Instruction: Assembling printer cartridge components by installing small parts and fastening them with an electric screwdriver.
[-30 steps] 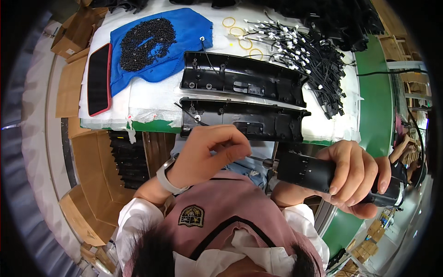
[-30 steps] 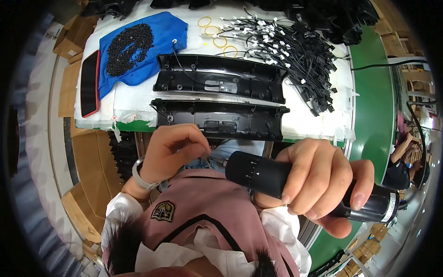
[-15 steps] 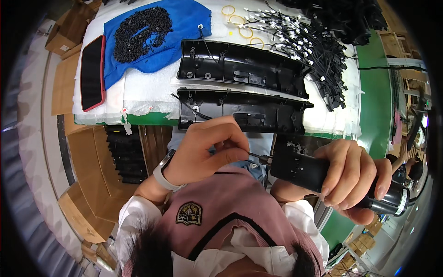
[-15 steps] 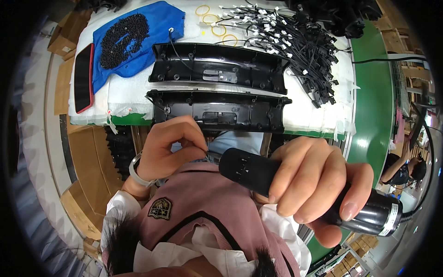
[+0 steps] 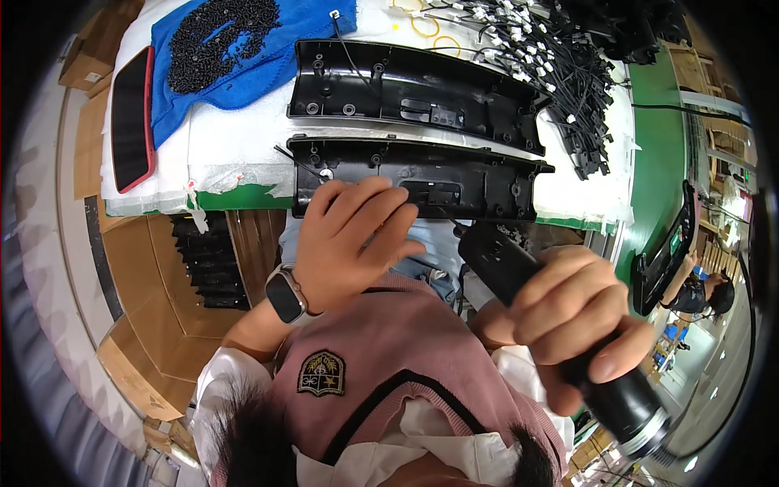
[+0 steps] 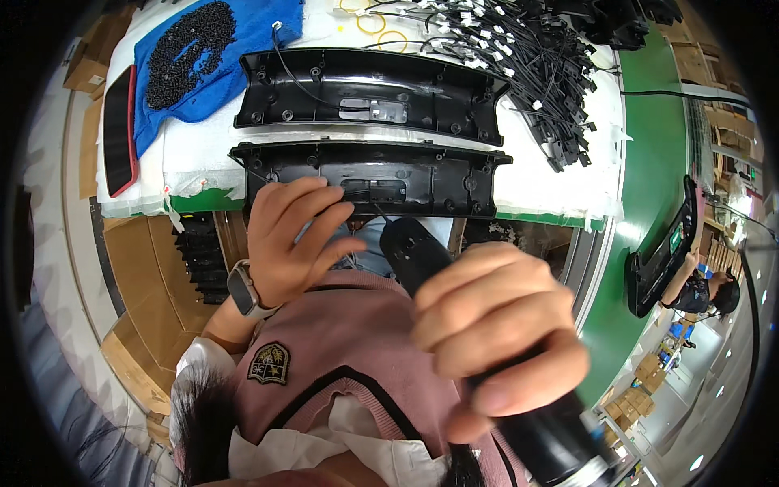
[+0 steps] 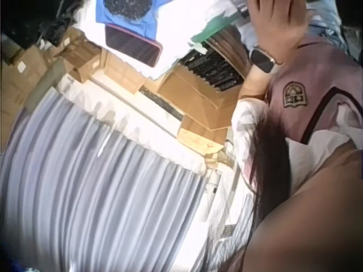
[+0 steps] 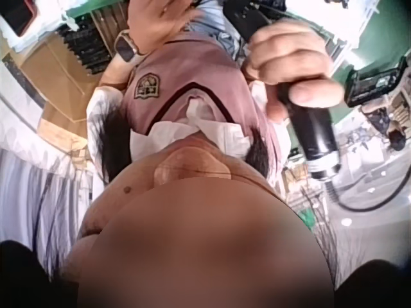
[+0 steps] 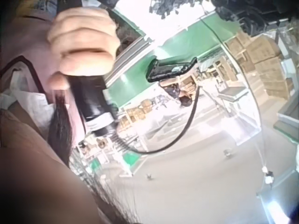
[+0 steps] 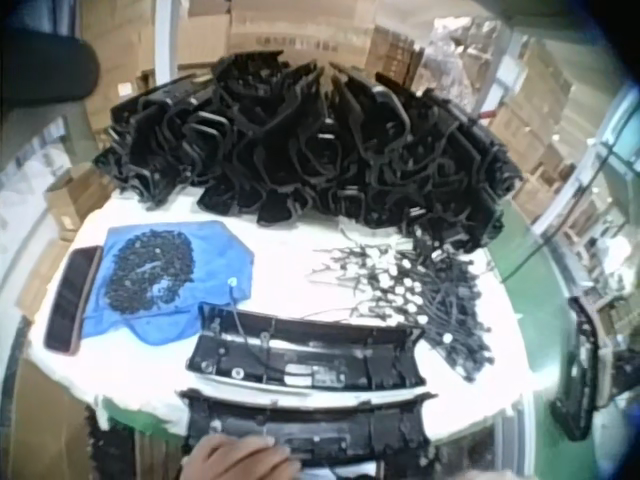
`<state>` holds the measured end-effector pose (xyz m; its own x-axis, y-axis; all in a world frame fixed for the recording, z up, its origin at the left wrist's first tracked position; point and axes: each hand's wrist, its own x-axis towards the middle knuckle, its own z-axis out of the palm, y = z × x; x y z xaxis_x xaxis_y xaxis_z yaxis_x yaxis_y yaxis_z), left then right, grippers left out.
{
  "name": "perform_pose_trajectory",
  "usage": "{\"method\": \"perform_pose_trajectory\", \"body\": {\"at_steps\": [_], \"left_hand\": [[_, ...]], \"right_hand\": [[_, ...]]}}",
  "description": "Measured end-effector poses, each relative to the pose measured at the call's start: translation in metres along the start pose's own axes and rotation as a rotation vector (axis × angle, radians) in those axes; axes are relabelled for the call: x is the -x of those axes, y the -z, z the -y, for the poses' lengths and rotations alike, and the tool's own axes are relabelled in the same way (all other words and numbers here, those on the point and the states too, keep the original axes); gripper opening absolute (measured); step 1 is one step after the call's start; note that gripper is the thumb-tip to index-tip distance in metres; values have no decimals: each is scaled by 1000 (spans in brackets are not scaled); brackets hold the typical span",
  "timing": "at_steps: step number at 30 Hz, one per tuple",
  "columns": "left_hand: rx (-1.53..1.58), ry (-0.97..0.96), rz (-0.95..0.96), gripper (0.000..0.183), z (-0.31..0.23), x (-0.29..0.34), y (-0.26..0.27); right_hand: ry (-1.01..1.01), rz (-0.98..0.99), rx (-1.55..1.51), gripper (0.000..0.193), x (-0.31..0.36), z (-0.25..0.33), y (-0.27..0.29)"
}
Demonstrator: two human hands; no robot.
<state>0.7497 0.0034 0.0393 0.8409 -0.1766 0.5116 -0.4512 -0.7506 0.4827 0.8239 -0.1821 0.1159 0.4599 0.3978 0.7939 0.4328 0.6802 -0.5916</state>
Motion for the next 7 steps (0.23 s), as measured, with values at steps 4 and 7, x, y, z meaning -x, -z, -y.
{"method": "perform_pose_trajectory", "body": {"at_steps": [4,7], "left_hand": [[-113,-17,-70,29,9,15,-13],[-94,-27,-94,26,8,12,-14]], "right_hand": [[-10,2,17,30,5,-17,-9],[-85,207,104,40,0,-13,1]]}}
